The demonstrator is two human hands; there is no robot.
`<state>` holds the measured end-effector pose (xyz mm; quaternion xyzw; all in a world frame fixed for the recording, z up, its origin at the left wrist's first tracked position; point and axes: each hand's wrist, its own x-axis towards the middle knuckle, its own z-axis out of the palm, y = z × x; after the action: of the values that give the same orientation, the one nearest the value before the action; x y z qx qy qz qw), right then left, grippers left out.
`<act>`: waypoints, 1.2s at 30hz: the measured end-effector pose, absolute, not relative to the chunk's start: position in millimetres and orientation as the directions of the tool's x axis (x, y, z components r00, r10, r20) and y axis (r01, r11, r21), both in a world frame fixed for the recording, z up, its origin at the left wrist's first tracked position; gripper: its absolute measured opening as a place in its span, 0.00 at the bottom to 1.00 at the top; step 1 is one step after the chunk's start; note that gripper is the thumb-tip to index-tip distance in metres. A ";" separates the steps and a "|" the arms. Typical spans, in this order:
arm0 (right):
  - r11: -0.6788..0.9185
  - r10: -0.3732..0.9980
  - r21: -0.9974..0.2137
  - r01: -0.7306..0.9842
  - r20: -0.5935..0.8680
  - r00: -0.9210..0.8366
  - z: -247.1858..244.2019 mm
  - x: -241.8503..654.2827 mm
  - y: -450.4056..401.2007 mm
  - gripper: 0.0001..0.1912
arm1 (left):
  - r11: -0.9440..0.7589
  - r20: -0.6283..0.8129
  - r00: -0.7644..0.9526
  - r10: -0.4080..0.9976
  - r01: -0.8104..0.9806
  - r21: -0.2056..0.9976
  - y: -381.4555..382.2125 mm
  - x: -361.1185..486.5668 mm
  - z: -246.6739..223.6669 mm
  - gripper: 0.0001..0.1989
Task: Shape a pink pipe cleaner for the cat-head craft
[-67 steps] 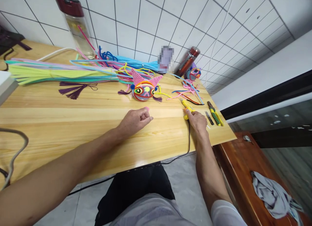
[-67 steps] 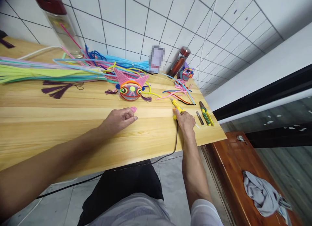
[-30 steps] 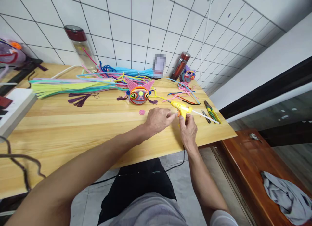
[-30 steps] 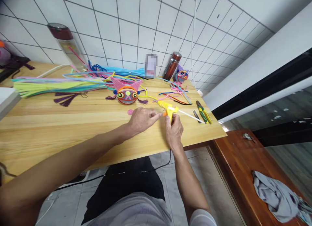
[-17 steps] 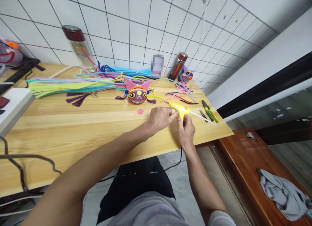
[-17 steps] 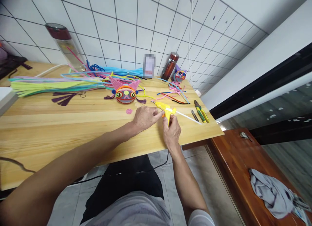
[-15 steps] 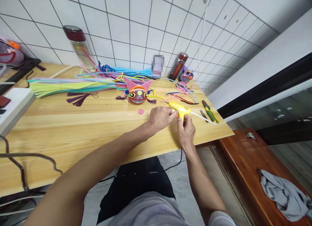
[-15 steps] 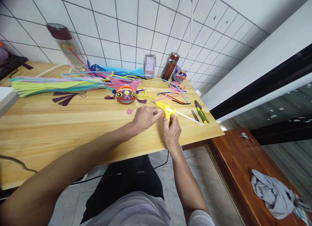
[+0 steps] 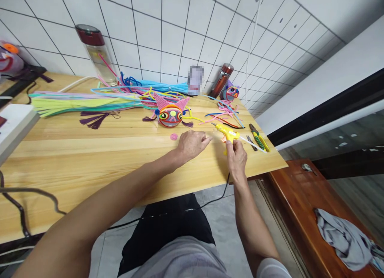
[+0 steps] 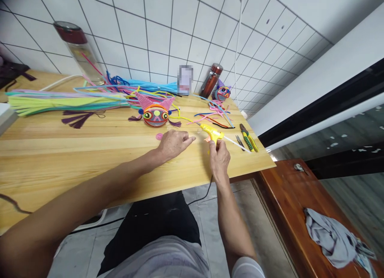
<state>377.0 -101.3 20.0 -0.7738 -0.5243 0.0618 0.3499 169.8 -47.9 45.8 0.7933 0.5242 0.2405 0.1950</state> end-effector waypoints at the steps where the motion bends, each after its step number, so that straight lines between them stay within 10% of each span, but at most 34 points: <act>1: -0.236 0.853 -0.575 0.784 0.264 0.450 21.7 383.8 -93.9 0.26 | -0.392 0.169 0.362 0.917 0.738 0.550 -49.7 166.0 44.9 0.21; 10: -0.514 0.828 -0.327 0.793 0.054 0.559 23.3 417.7 -36.4 0.26 | -0.423 0.147 0.405 0.903 0.770 0.477 -59.6 112.8 15.7 0.22; 36: -0.555 0.813 -0.219 0.802 0.063 0.580 16.2 410.7 -32.6 0.23 | -0.476 0.230 0.429 0.874 0.660 0.581 -71.4 79.5 -13.4 0.24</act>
<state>410.7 -32.6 16.2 -0.8815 -0.4580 0.0226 0.1126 79.5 -71.4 -13.4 0.8194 0.4680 0.2583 0.2070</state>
